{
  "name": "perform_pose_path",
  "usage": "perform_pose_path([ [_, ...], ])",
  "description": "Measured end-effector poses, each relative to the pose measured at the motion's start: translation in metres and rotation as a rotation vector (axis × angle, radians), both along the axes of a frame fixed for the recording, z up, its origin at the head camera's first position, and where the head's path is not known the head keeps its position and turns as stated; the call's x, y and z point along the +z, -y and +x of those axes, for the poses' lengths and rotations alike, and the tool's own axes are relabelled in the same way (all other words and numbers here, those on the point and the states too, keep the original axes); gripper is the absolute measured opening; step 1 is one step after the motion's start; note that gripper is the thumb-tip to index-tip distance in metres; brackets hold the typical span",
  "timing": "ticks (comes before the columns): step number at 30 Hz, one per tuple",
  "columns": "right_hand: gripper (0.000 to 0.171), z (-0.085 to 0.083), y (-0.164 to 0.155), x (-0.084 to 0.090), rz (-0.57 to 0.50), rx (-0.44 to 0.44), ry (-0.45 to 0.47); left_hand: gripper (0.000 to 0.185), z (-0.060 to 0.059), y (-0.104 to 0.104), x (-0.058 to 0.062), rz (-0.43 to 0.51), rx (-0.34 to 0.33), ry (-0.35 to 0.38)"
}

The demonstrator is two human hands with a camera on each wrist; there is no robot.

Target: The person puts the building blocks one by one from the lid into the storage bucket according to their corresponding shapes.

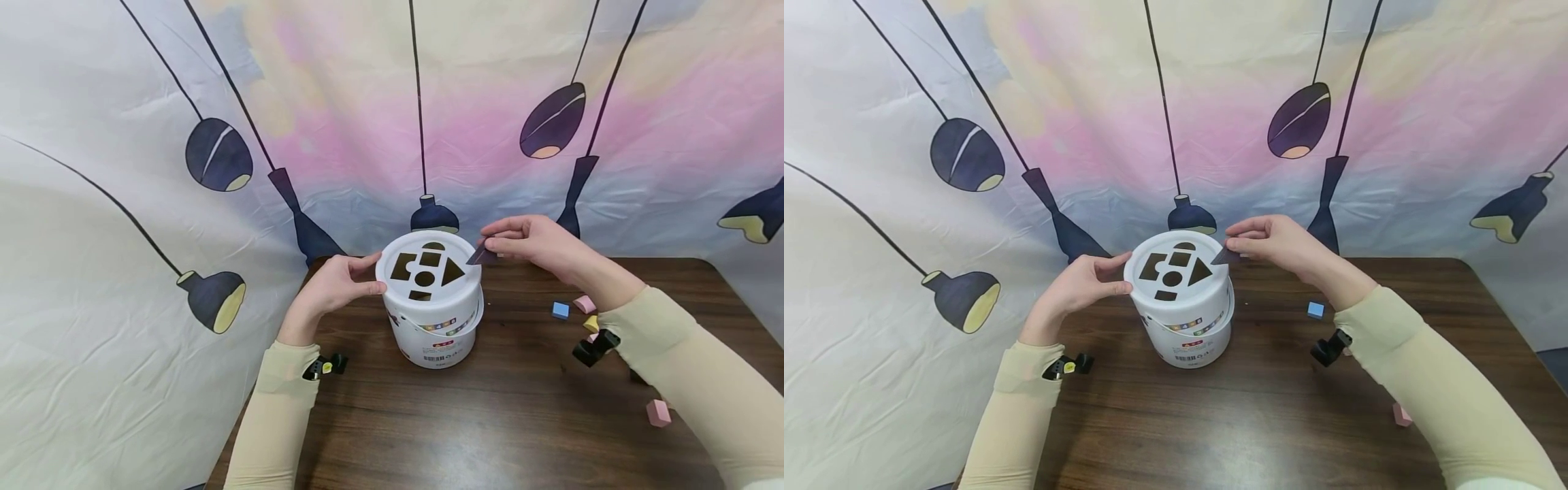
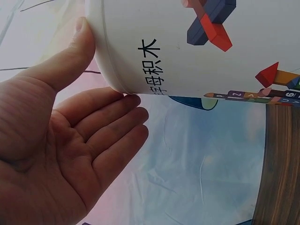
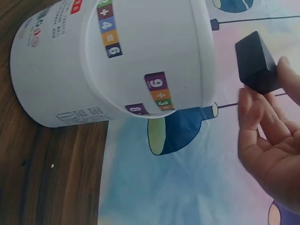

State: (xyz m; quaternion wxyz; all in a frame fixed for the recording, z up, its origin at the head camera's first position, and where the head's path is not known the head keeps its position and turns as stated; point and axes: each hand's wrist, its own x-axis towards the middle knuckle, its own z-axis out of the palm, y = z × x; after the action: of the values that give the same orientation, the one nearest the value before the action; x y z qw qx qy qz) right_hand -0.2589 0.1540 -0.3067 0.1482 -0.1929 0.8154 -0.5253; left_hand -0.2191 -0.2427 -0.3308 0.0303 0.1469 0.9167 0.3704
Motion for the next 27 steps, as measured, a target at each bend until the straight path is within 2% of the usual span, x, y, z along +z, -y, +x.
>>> perform_pose_path([
  [7, 0.049, -0.007, 0.016, 0.006, 0.046, 0.029, -0.024, 0.073, -0.001, 0.000, -0.001, -0.003, -0.005, -0.004],
  [16, 0.048, -0.016, 0.034, 0.003, 0.068, 0.051, -0.075, 0.072, 0.001, 0.001, 0.000, -0.005, -0.005, -0.014],
  [27, 0.042, -0.014, 0.048, 0.002, 0.138, 0.058, -0.109, 0.072, 0.002, 0.000, -0.001, 0.010, -0.007, -0.003],
])
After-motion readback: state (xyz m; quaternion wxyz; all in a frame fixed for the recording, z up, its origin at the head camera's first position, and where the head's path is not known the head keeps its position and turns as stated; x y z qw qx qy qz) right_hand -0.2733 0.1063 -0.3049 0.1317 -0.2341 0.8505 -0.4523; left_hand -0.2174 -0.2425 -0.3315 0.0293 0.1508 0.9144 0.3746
